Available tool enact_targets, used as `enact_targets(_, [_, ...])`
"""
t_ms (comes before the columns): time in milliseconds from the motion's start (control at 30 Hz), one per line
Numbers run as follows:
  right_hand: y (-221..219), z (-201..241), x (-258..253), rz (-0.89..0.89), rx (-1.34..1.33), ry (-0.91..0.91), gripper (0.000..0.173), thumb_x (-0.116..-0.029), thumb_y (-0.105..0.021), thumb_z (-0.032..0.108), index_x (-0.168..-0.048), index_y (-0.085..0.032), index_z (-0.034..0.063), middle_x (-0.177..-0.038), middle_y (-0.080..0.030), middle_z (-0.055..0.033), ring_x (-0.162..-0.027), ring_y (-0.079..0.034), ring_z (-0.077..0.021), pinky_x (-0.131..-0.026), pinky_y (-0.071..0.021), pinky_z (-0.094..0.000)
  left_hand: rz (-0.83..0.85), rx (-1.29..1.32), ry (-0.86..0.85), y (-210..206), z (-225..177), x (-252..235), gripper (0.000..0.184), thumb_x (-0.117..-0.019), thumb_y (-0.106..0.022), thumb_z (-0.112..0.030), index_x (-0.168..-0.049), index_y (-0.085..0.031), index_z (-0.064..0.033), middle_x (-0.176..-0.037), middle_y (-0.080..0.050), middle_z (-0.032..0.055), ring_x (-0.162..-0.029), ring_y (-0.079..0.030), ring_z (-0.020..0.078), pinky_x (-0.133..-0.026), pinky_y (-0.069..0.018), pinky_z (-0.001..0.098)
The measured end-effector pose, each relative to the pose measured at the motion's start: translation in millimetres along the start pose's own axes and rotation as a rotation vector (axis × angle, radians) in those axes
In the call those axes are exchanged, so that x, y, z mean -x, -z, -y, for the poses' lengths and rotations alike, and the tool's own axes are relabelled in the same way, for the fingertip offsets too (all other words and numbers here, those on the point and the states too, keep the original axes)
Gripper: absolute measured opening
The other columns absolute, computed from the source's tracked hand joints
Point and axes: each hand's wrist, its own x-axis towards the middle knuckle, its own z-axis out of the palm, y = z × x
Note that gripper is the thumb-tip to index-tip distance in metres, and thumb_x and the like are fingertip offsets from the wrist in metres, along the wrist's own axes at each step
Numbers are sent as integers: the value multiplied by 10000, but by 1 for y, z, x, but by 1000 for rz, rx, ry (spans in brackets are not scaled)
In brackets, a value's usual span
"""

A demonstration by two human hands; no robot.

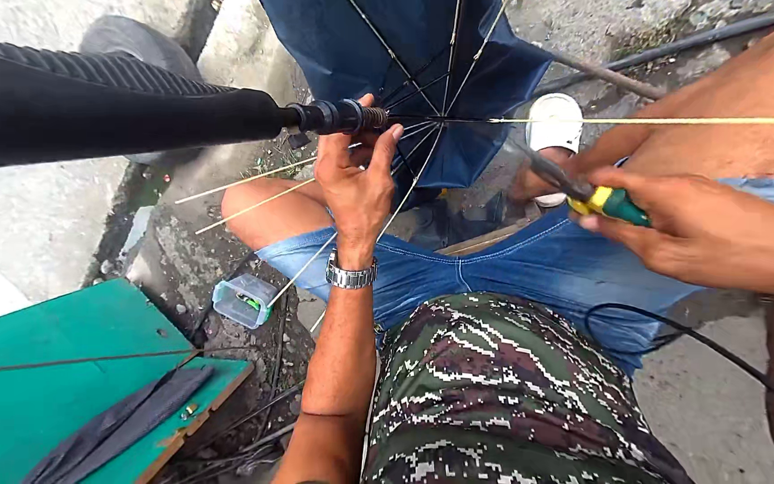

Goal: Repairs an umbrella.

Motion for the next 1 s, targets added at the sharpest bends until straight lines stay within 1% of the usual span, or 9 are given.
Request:
enact_targets(67, [-24, 24, -10, -119, 50, -111, 330, -1007, -620, 216, -1319, -586, 118, -888, -664, -102, -700, -652, -269, -602, -549, -535, 10, -21, 11, -1, 4, 7, 493, -870, -810, -37, -1292, -597, 106, -1261, -661, 193, -890, -720, 193, -749, -646, 318])
enact_targets(133, [-50, 42, -24, -214, 73, -87, 345, -1009, -600, 201, -1335, -575, 89, -983, -678, -124, -798, -682, -289, -682, -578, -529, 27, -51, 18, -4, 4, 13, 453, -888, -797, -53, -1280, -616, 84, -1302, -657, 186, -929, -725, 187, -763, -645, 313])
enact_targets(200, [-70, 49, -38, -255, 130, -29, 369, -993, -590, 143, -1345, -573, 32, -1091, -675, -181, -952, -693, -358, -793, -579, -547, 68, -80, 45, -1, -1, 21, 446, -919, -766, -60, -1318, -608, 63, -1299, -646, 158, -968, -702, 161, -794, -618, 282])
enact_targets(300, [-89, 52, -58, -304, 258, -29, 399, -969, -555, 103, -1356, -552, 10, -1132, -649, -222, -1038, -669, -419, -784, -570, -539, 24, -32, 28, 1, 4, 19, 420, -887, -788, -26, -1247, -619, 108, -1269, -683, 187, -929, -738, 203, -788, -651, 347])
enact_targets(400, [-90, 57, -66, -295, 316, -25, 453, -949, -567, 75, -1394, -526, 1, -1155, -633, -239, -1057, -650, -442, -777, -561, -536, 21, -9, 49, 6, 6, 20, 415, -872, -796, -7, -1226, -620, 118, -1255, -688, 188, -943, -746, 228, -814, -661, 377])
enact_targets(533, [-83, 60, -71, -250, 349, 21, 458, -924, -593, 55, -1375, -529, 10, -1141, -625, -243, -1056, -647, -444, -777, -556, -534, 21, 20, 56, 10, 7, 22, 471, -852, -800, 26, -1257, -591, 147, -1220, -692, 201, -940, -735, 228, -811, -650, 368])
enact_targets(633, [-82, 63, -73, -248, 369, 52, 434, -959, -546, 67, -1389, -526, 14, -1125, -621, -237, -1038, -645, -439, -761, -552, -522, 22, 50, 48, 10, 9, 23, 471, -845, -791, 55, -1256, -585, 158, -1185, -696, 201, -918, -732, 228, -799, -651, 372])
enact_targets(767, [-78, 68, -76, -241, 388, 58, 417, -968, -529, 73, -1382, -532, 28, -1121, -621, -231, -1044, -640, -437, -758, -545, -513, 17, 73, 45, 11, 10, 23, 451, -844, -787, 66, -1243, -597, 155, -1253, -671, 214, -963, -730, 221, -816, -650, 359])
enact_targets(1000, [-75, 74, -79, -242, 439, 58, 438, -956, -528, 62, -1392, -527, 14, -1124, -617, -245, -1044, -637, -448, -751, -535, -520, 14, 87, 43, 12, 11, 22, 457, -837, -782, 86, -1244, -590, 165, -1223, -681, 212, -947, -730, 212, -814, -650, 356])
